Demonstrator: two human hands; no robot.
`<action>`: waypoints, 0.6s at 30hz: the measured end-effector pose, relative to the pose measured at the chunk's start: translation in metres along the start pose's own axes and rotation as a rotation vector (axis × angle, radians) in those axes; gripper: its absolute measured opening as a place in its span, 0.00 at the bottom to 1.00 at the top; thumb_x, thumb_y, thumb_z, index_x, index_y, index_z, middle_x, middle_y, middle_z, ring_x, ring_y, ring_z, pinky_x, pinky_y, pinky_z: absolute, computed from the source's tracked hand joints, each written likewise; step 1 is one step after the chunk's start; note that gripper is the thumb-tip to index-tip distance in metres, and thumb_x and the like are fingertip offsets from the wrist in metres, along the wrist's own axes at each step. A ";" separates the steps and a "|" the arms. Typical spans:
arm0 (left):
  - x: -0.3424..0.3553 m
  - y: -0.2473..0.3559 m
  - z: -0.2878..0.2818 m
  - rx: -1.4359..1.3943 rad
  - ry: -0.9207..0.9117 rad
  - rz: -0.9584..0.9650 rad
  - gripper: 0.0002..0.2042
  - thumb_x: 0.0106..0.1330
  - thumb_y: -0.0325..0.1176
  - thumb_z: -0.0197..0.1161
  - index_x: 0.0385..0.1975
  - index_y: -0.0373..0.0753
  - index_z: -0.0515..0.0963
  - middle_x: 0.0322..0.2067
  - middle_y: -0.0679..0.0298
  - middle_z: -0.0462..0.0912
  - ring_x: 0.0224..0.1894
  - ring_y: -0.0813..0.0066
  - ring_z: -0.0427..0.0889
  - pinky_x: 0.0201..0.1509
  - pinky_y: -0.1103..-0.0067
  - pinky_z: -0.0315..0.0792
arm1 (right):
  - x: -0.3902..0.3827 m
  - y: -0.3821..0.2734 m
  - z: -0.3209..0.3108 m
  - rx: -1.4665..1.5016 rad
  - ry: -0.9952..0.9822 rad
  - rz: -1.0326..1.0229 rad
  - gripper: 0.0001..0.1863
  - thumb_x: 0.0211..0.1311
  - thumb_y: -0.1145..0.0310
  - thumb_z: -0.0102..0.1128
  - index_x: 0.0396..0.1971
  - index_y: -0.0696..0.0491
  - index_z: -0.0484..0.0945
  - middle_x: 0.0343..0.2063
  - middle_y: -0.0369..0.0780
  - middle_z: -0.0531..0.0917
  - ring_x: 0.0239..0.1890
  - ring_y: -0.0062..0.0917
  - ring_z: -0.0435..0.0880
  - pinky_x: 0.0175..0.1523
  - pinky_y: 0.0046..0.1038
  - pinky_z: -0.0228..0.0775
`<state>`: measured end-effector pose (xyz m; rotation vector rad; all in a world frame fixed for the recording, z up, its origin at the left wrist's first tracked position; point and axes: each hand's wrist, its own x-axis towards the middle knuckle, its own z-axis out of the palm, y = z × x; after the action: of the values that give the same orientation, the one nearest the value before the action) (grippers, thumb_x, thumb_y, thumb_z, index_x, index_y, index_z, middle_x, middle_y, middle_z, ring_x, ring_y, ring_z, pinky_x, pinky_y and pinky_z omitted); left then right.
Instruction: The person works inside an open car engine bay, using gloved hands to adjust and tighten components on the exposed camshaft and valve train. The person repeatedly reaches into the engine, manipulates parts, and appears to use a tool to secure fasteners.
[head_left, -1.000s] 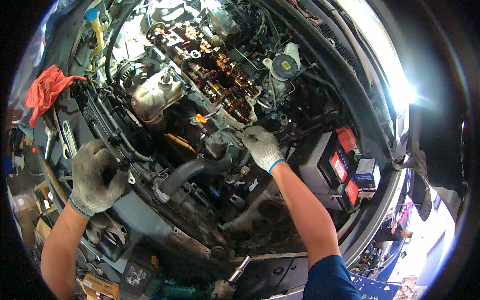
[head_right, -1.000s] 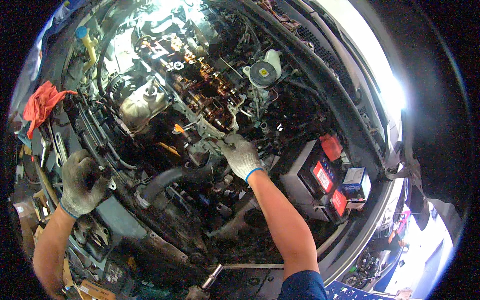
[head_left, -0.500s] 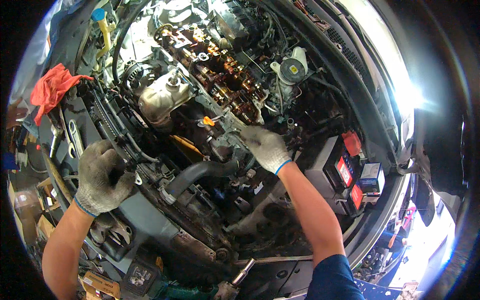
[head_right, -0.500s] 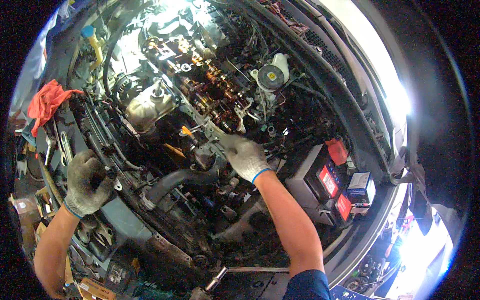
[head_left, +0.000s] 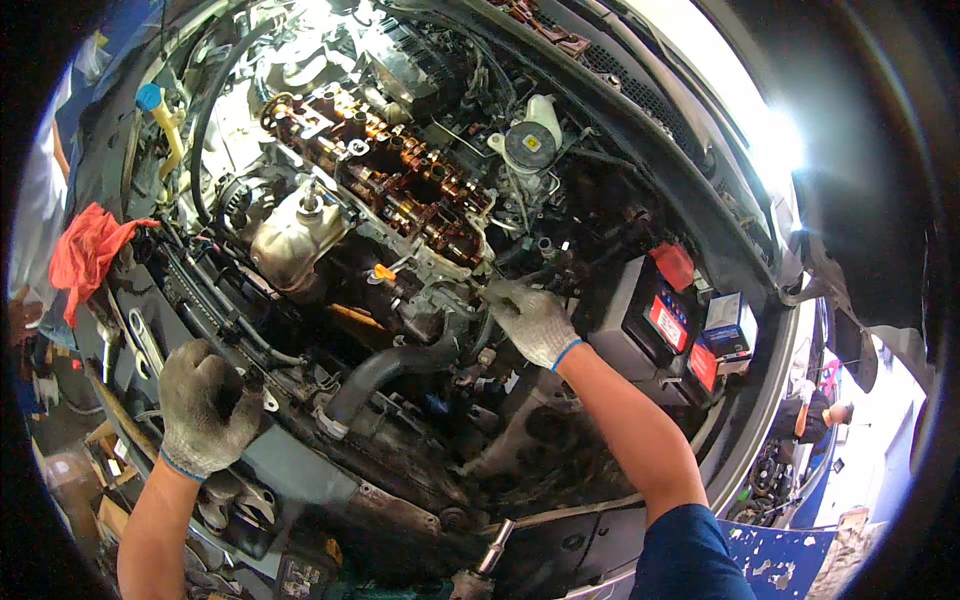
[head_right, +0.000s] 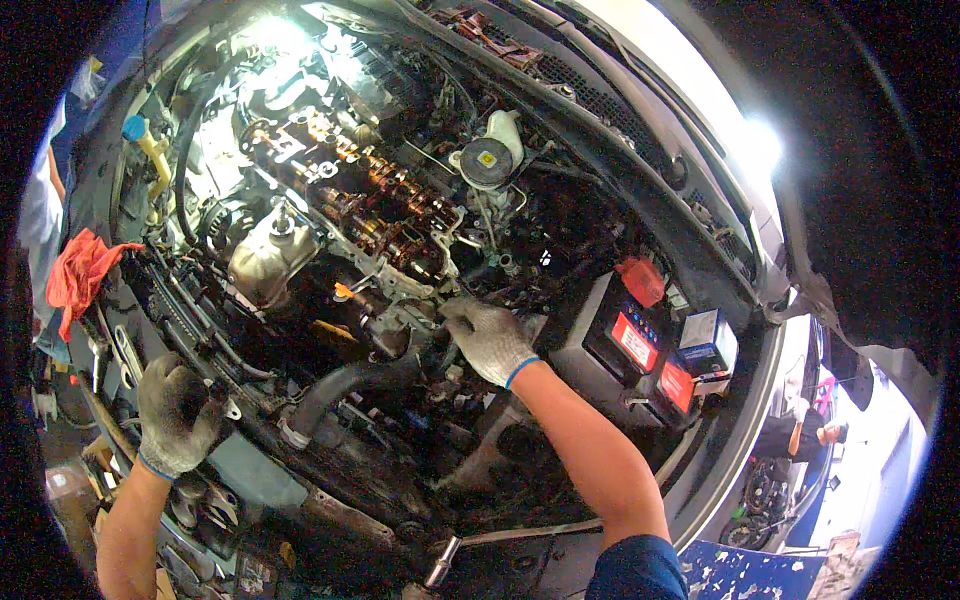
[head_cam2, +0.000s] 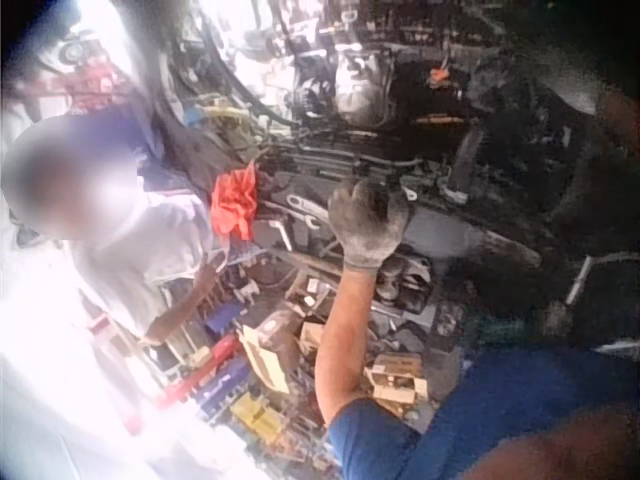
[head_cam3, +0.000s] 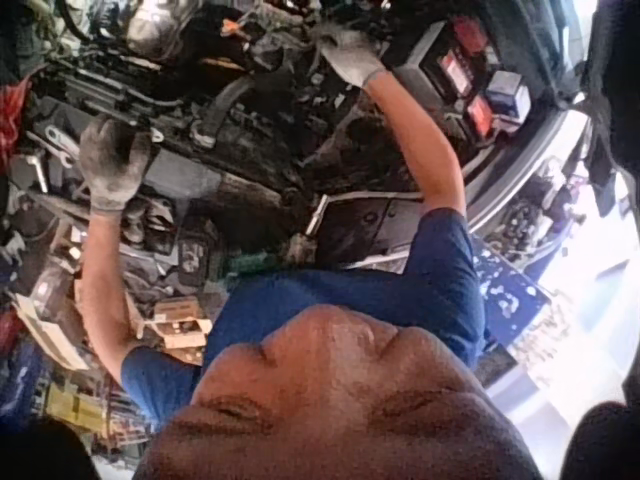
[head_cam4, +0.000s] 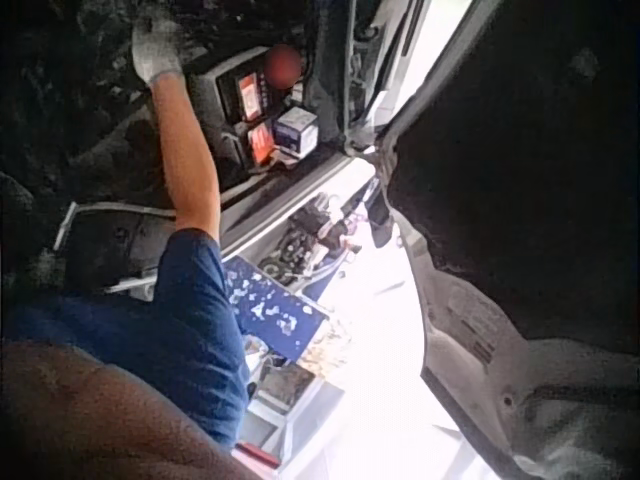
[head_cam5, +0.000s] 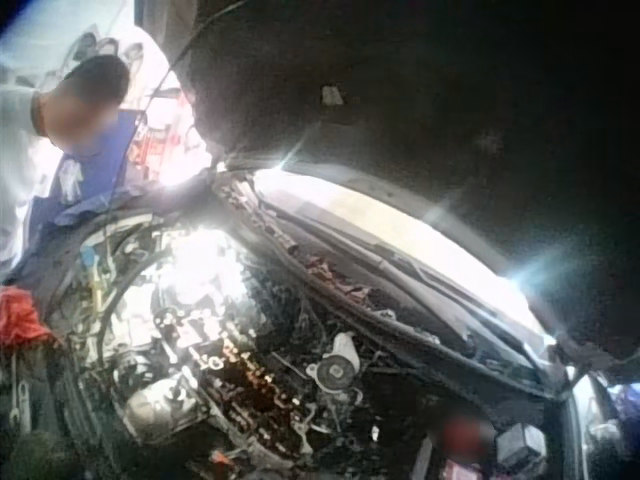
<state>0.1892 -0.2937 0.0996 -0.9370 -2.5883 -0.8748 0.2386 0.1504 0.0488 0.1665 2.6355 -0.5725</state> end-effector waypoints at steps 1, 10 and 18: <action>0.000 0.000 0.000 -0.011 -0.002 -0.008 0.11 0.46 0.31 0.72 0.27 0.39 0.76 0.31 0.53 0.77 0.35 0.45 0.76 0.38 0.55 0.68 | -0.003 0.001 0.001 -0.132 -0.107 0.033 0.18 0.72 0.57 0.57 0.57 0.42 0.85 0.49 0.49 0.89 0.50 0.46 0.89 0.59 0.46 0.79; -0.003 0.000 -0.002 -0.002 -0.018 -0.053 0.10 0.46 0.33 0.72 0.24 0.41 0.76 0.30 0.53 0.76 0.34 0.46 0.76 0.38 0.56 0.69 | -0.021 0.010 0.007 0.033 0.106 0.213 0.24 0.76 0.58 0.54 0.67 0.46 0.78 0.59 0.50 0.85 0.62 0.50 0.83 0.68 0.42 0.74; -0.003 -0.005 -0.002 -0.005 -0.027 -0.003 0.12 0.47 0.33 0.72 0.26 0.41 0.74 0.30 0.55 0.76 0.34 0.47 0.76 0.38 0.56 0.69 | 0.055 0.016 0.010 0.176 0.456 0.343 0.22 0.77 0.53 0.55 0.63 0.47 0.81 0.60 0.47 0.85 0.62 0.46 0.84 0.67 0.41 0.75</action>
<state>0.1883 -0.2997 0.0975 -0.9530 -2.6121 -0.8751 0.1964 0.1622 0.0103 0.8770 2.8793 -0.7105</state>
